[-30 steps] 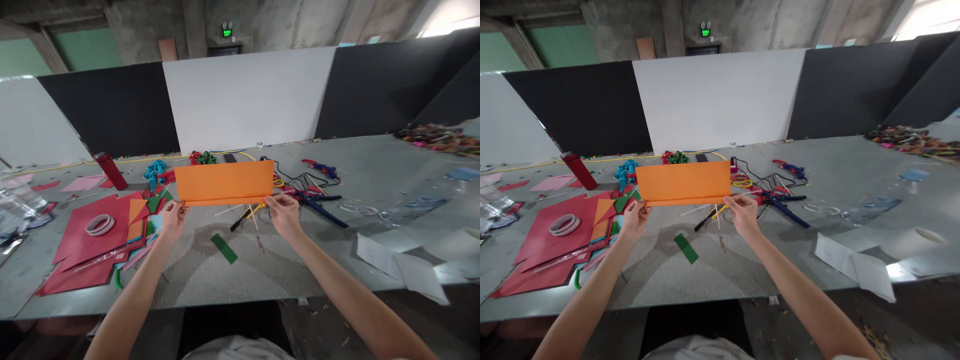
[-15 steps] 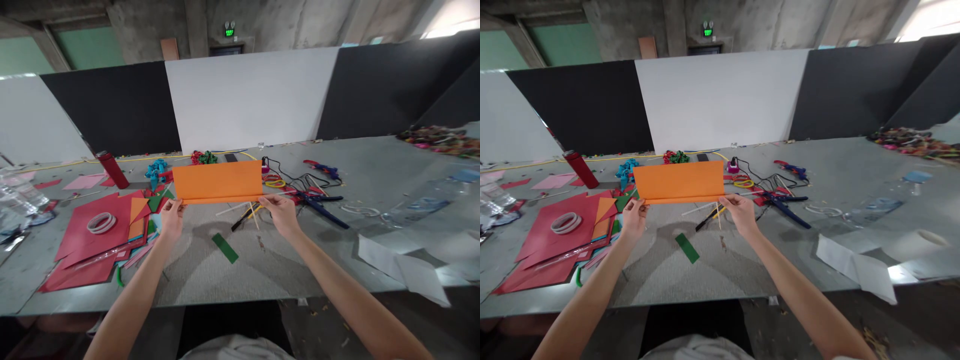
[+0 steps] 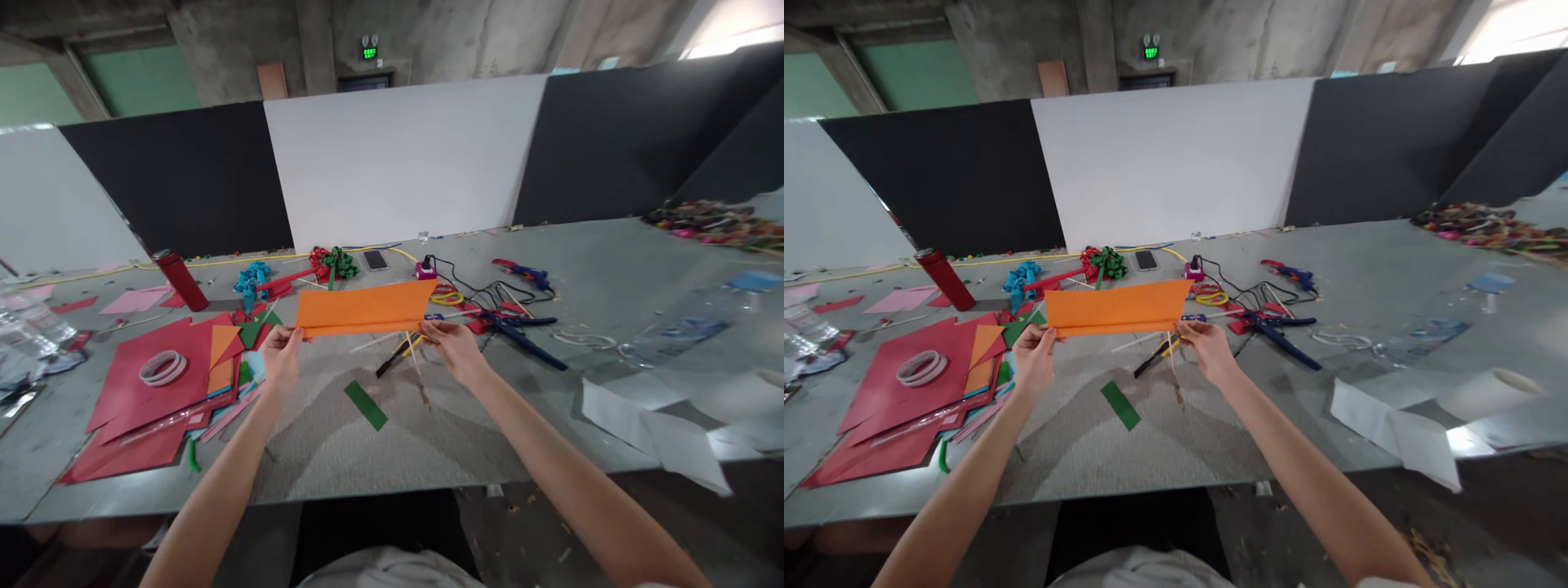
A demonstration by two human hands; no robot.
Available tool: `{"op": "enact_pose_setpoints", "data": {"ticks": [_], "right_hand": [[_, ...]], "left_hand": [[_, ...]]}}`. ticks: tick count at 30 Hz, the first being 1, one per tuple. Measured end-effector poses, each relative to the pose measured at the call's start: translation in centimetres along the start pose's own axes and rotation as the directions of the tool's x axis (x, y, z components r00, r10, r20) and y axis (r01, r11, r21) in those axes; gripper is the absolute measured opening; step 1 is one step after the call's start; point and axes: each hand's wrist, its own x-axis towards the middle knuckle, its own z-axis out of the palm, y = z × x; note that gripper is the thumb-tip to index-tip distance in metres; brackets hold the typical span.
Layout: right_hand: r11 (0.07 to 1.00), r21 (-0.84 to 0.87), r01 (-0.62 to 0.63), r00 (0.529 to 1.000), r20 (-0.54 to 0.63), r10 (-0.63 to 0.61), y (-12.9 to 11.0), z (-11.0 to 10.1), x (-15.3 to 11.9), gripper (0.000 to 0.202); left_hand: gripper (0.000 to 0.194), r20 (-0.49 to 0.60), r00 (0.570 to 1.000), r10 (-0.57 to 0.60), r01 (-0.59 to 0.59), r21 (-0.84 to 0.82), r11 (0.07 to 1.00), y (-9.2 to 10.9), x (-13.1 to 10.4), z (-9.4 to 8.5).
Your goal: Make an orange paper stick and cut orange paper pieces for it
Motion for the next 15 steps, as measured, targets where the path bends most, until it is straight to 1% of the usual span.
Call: {"op": "enact_pose_setpoints", "data": {"ticks": [1, 3, 5, 7, 10, 13, 15], "right_hand": [[1.000, 0.001, 0.025, 1.000, 0.014, -0.025, -0.2, 0.1, -0.1, 0.040], [0.991, -0.028, 0.129, 0.991, 0.034, -0.128, -0.7, 0.4, -0.5, 0.037], [0.960, -0.106, 0.261, 0.965, 0.049, -0.257, -1.1, 0.7, -0.9, 0.034], [0.912, -0.177, 0.370, 0.929, 0.074, -0.362, -1.5, 0.7, -1.3, 0.031], [0.828, -0.238, 0.508, 0.861, 0.167, -0.480, -1.8, 0.3, -1.8, 0.029], [0.692, -0.328, 0.643, 0.766, 0.279, -0.579, -1.8, -0.4, -2.0, 0.027], [0.603, -0.378, 0.702, 0.711, 0.321, -0.626, -1.8, -0.7, -1.9, 0.022]], "left_hand": [[0.042, -0.007, 1.000, -0.014, 0.014, -0.021, 1.000, 0.0, 0.1, -0.1], [0.041, -0.022, 0.998, -0.059, 0.057, -0.085, 0.995, -0.3, 0.6, -0.4], [0.042, -0.031, 0.991, -0.129, 0.123, -0.148, 0.981, -0.6, 1.1, -0.8], [0.042, -0.028, 0.975, -0.222, 0.212, -0.192, 0.958, -0.9, 1.7, -1.3], [0.037, -0.019, 0.937, -0.348, 0.331, -0.259, 0.907, -1.1, 2.2, -1.9], [0.028, 0.023, 0.900, -0.436, 0.417, -0.340, 0.843, -1.2, 2.3, -2.3], [0.024, 0.063, 0.877, -0.476, 0.464, -0.364, 0.808, -1.4, 2.2, -2.5]]}}
